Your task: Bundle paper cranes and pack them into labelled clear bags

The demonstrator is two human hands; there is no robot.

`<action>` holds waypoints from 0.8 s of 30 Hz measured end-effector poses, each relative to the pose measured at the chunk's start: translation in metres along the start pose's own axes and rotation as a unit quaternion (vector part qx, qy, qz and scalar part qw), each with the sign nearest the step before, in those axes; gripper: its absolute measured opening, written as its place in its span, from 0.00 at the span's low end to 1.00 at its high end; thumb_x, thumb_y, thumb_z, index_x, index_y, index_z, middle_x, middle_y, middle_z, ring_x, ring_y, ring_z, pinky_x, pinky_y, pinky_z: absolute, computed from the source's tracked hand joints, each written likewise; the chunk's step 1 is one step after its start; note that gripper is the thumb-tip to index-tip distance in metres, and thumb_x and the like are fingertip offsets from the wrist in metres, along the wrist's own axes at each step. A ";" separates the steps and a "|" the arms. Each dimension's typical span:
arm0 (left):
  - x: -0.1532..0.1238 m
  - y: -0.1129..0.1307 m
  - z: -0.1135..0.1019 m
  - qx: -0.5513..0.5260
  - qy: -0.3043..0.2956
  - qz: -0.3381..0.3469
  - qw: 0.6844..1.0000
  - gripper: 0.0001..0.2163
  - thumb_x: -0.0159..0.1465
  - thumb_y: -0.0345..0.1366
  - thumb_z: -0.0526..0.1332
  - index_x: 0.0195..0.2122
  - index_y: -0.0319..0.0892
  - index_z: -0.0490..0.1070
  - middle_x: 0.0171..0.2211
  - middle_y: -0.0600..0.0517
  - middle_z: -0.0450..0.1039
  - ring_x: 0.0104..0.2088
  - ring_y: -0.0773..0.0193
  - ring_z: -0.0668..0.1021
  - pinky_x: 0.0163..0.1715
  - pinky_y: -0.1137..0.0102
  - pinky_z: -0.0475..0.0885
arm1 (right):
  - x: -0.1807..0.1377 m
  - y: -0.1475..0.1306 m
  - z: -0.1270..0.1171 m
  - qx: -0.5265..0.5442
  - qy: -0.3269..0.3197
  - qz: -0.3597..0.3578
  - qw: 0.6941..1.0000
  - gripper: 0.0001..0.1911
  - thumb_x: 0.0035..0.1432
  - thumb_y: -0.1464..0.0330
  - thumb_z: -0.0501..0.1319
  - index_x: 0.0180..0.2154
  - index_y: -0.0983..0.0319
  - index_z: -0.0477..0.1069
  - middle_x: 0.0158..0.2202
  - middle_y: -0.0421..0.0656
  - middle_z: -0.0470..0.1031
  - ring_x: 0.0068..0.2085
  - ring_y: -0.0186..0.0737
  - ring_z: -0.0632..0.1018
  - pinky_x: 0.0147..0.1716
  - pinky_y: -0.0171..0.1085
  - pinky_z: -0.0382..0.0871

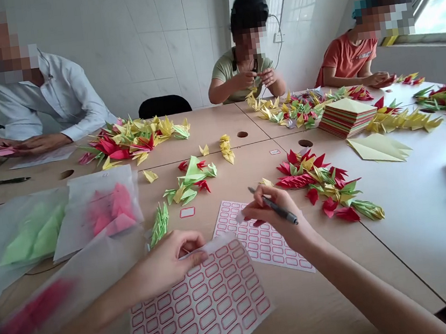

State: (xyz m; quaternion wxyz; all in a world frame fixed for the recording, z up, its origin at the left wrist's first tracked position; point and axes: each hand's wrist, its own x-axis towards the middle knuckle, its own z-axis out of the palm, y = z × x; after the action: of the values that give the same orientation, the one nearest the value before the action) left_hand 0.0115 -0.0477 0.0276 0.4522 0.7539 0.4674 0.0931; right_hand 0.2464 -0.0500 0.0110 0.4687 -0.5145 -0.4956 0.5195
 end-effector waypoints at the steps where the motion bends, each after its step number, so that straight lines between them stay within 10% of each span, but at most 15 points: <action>1: 0.004 0.001 0.001 -0.015 -0.010 -0.001 1.000 0.08 0.58 0.39 0.55 0.27 0.41 0.69 0.28 0.53 0.73 0.32 0.63 0.74 0.31 0.72 0.65 | 0.003 0.001 -0.006 0.011 0.035 -0.011 0.999 0.18 0.44 0.66 0.66 0.24 0.60 0.53 0.26 0.42 0.75 0.29 0.38 0.77 0.23 0.32 0.67; 7: 0.073 0.030 0.034 -0.108 0.020 0.064 0.992 0.12 0.59 0.42 0.55 0.33 0.38 0.71 0.33 0.47 0.75 0.35 0.60 0.76 0.33 0.69 0.67 | 0.010 -0.022 -0.039 0.010 0.228 -0.171 0.958 0.16 0.42 0.66 0.67 0.26 0.59 0.59 0.27 0.38 0.72 0.32 0.38 0.77 0.29 0.35 0.72; 12: 0.122 0.052 0.068 -0.137 0.049 0.057 0.988 0.18 0.61 0.40 0.54 0.49 0.34 0.65 0.43 0.40 0.73 0.39 0.58 0.76 0.37 0.67 0.69 | 0.004 -0.031 -0.030 -0.083 0.262 -0.253 0.928 0.13 0.47 0.67 0.65 0.26 0.59 0.59 0.28 0.39 0.73 0.32 0.37 0.77 0.31 0.35 0.70; 19: 0.074 0.025 0.035 -0.290 0.057 0.062 0.953 0.16 0.59 0.41 0.58 0.44 0.33 0.68 0.43 0.40 0.72 0.44 0.59 0.74 0.45 0.65 0.67 | 0.000 0.024 0.001 -0.199 0.191 -0.237 0.931 0.09 0.52 0.69 0.61 0.27 0.59 0.59 0.30 0.42 0.75 0.29 0.37 0.76 0.28 0.35 0.68; 24: 0.023 0.016 0.019 -0.407 0.015 0.030 0.913 0.14 0.60 0.42 0.58 0.39 0.36 0.74 0.40 0.45 0.75 0.44 0.60 0.74 0.49 0.65 0.65 | -0.014 0.027 0.023 -0.425 0.073 -0.500 0.751 0.07 0.54 0.76 0.55 0.28 0.59 0.64 0.35 0.42 0.77 0.31 0.35 0.75 0.29 0.35 0.63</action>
State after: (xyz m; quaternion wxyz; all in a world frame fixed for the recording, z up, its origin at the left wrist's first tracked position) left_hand 0.0441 -0.0435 0.0225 0.7099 0.5169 0.3725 0.3002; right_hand 0.2243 -0.0662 -0.0158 0.4295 -0.3755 -0.8160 -0.0927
